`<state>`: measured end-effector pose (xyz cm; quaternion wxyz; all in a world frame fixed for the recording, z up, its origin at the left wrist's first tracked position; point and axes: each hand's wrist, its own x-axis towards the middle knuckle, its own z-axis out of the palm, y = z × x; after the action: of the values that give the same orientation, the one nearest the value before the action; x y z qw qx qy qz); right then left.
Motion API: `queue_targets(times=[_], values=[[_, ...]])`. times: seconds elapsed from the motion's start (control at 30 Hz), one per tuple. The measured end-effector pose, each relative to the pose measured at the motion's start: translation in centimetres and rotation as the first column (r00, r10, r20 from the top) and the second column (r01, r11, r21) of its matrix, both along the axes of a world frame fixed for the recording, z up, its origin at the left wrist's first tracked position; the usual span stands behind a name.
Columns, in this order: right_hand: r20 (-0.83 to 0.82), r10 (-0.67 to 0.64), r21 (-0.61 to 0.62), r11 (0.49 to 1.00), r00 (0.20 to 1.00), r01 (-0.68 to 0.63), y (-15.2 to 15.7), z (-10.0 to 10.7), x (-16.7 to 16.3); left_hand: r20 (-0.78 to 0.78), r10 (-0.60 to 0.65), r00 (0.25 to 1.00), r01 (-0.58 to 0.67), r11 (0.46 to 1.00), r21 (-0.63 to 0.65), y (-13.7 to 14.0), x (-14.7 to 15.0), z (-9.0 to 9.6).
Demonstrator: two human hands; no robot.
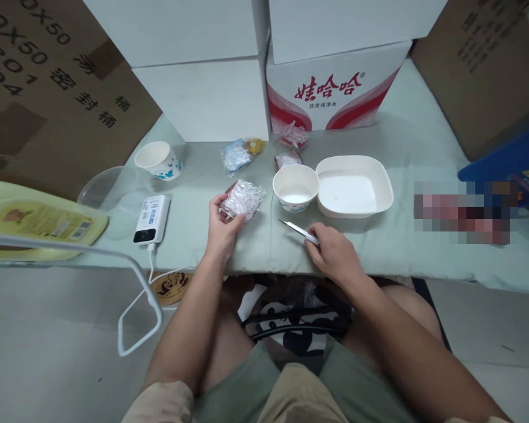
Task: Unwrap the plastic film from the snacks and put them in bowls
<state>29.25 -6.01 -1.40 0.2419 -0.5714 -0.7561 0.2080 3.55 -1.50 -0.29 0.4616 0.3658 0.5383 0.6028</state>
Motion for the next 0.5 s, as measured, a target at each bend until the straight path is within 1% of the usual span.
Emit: queue_targets(times=[0.03, 0.1, 0.17, 0.2, 0.27, 0.37, 0.5], values=[[-0.084, -0.008, -0.074, 0.997, 0.996, 0.002, -0.2, 0.4, -0.3, -0.034, -0.015, 0.999, 0.016, 1.0, 0.027, 0.0, 0.1, -0.1], [-0.277, -0.012, -0.202, 0.978, 0.961, -0.046, -0.6, 1.0, -1.0, -0.102, -0.063, 0.993, 0.07, 0.996, 0.061, -0.2, 0.4, -0.3], [-0.424, -0.013, -0.253, 0.962, 0.905, -0.105, -0.8, 1.2, -1.5, -0.153, -0.128, 0.98, 0.138, 0.989, 0.058, -0.4, 0.7, -0.3], [-0.463, -0.017, -0.255, 0.96, 0.886, -0.115, -0.9, 1.3, -1.8, -0.172, -0.162, 0.972, 0.173, 0.984, 0.049, -0.6, 0.9, -0.3], [-0.482, -0.022, -0.237, 0.966, 0.876, -0.106, -0.9, 1.2, -2.2, -0.197, -0.227, 0.954, 0.237, 0.971, 0.028, -1.0, 1.2, -0.2], [-0.451, -0.017, -0.201, 0.976, 0.892, -0.083, -0.7, 1.1, -2.7, -0.224, -0.299, 0.927, 0.309, 0.951, 0.007, -1.5, 1.4, -0.3], [-0.392, 0.01, -0.143, 0.987, 0.92, -0.072, -0.4, 1.0, -3.4, -0.229, -0.345, 0.91, 0.357, 0.934, 0.012, -1.9, 1.8, -0.6]])
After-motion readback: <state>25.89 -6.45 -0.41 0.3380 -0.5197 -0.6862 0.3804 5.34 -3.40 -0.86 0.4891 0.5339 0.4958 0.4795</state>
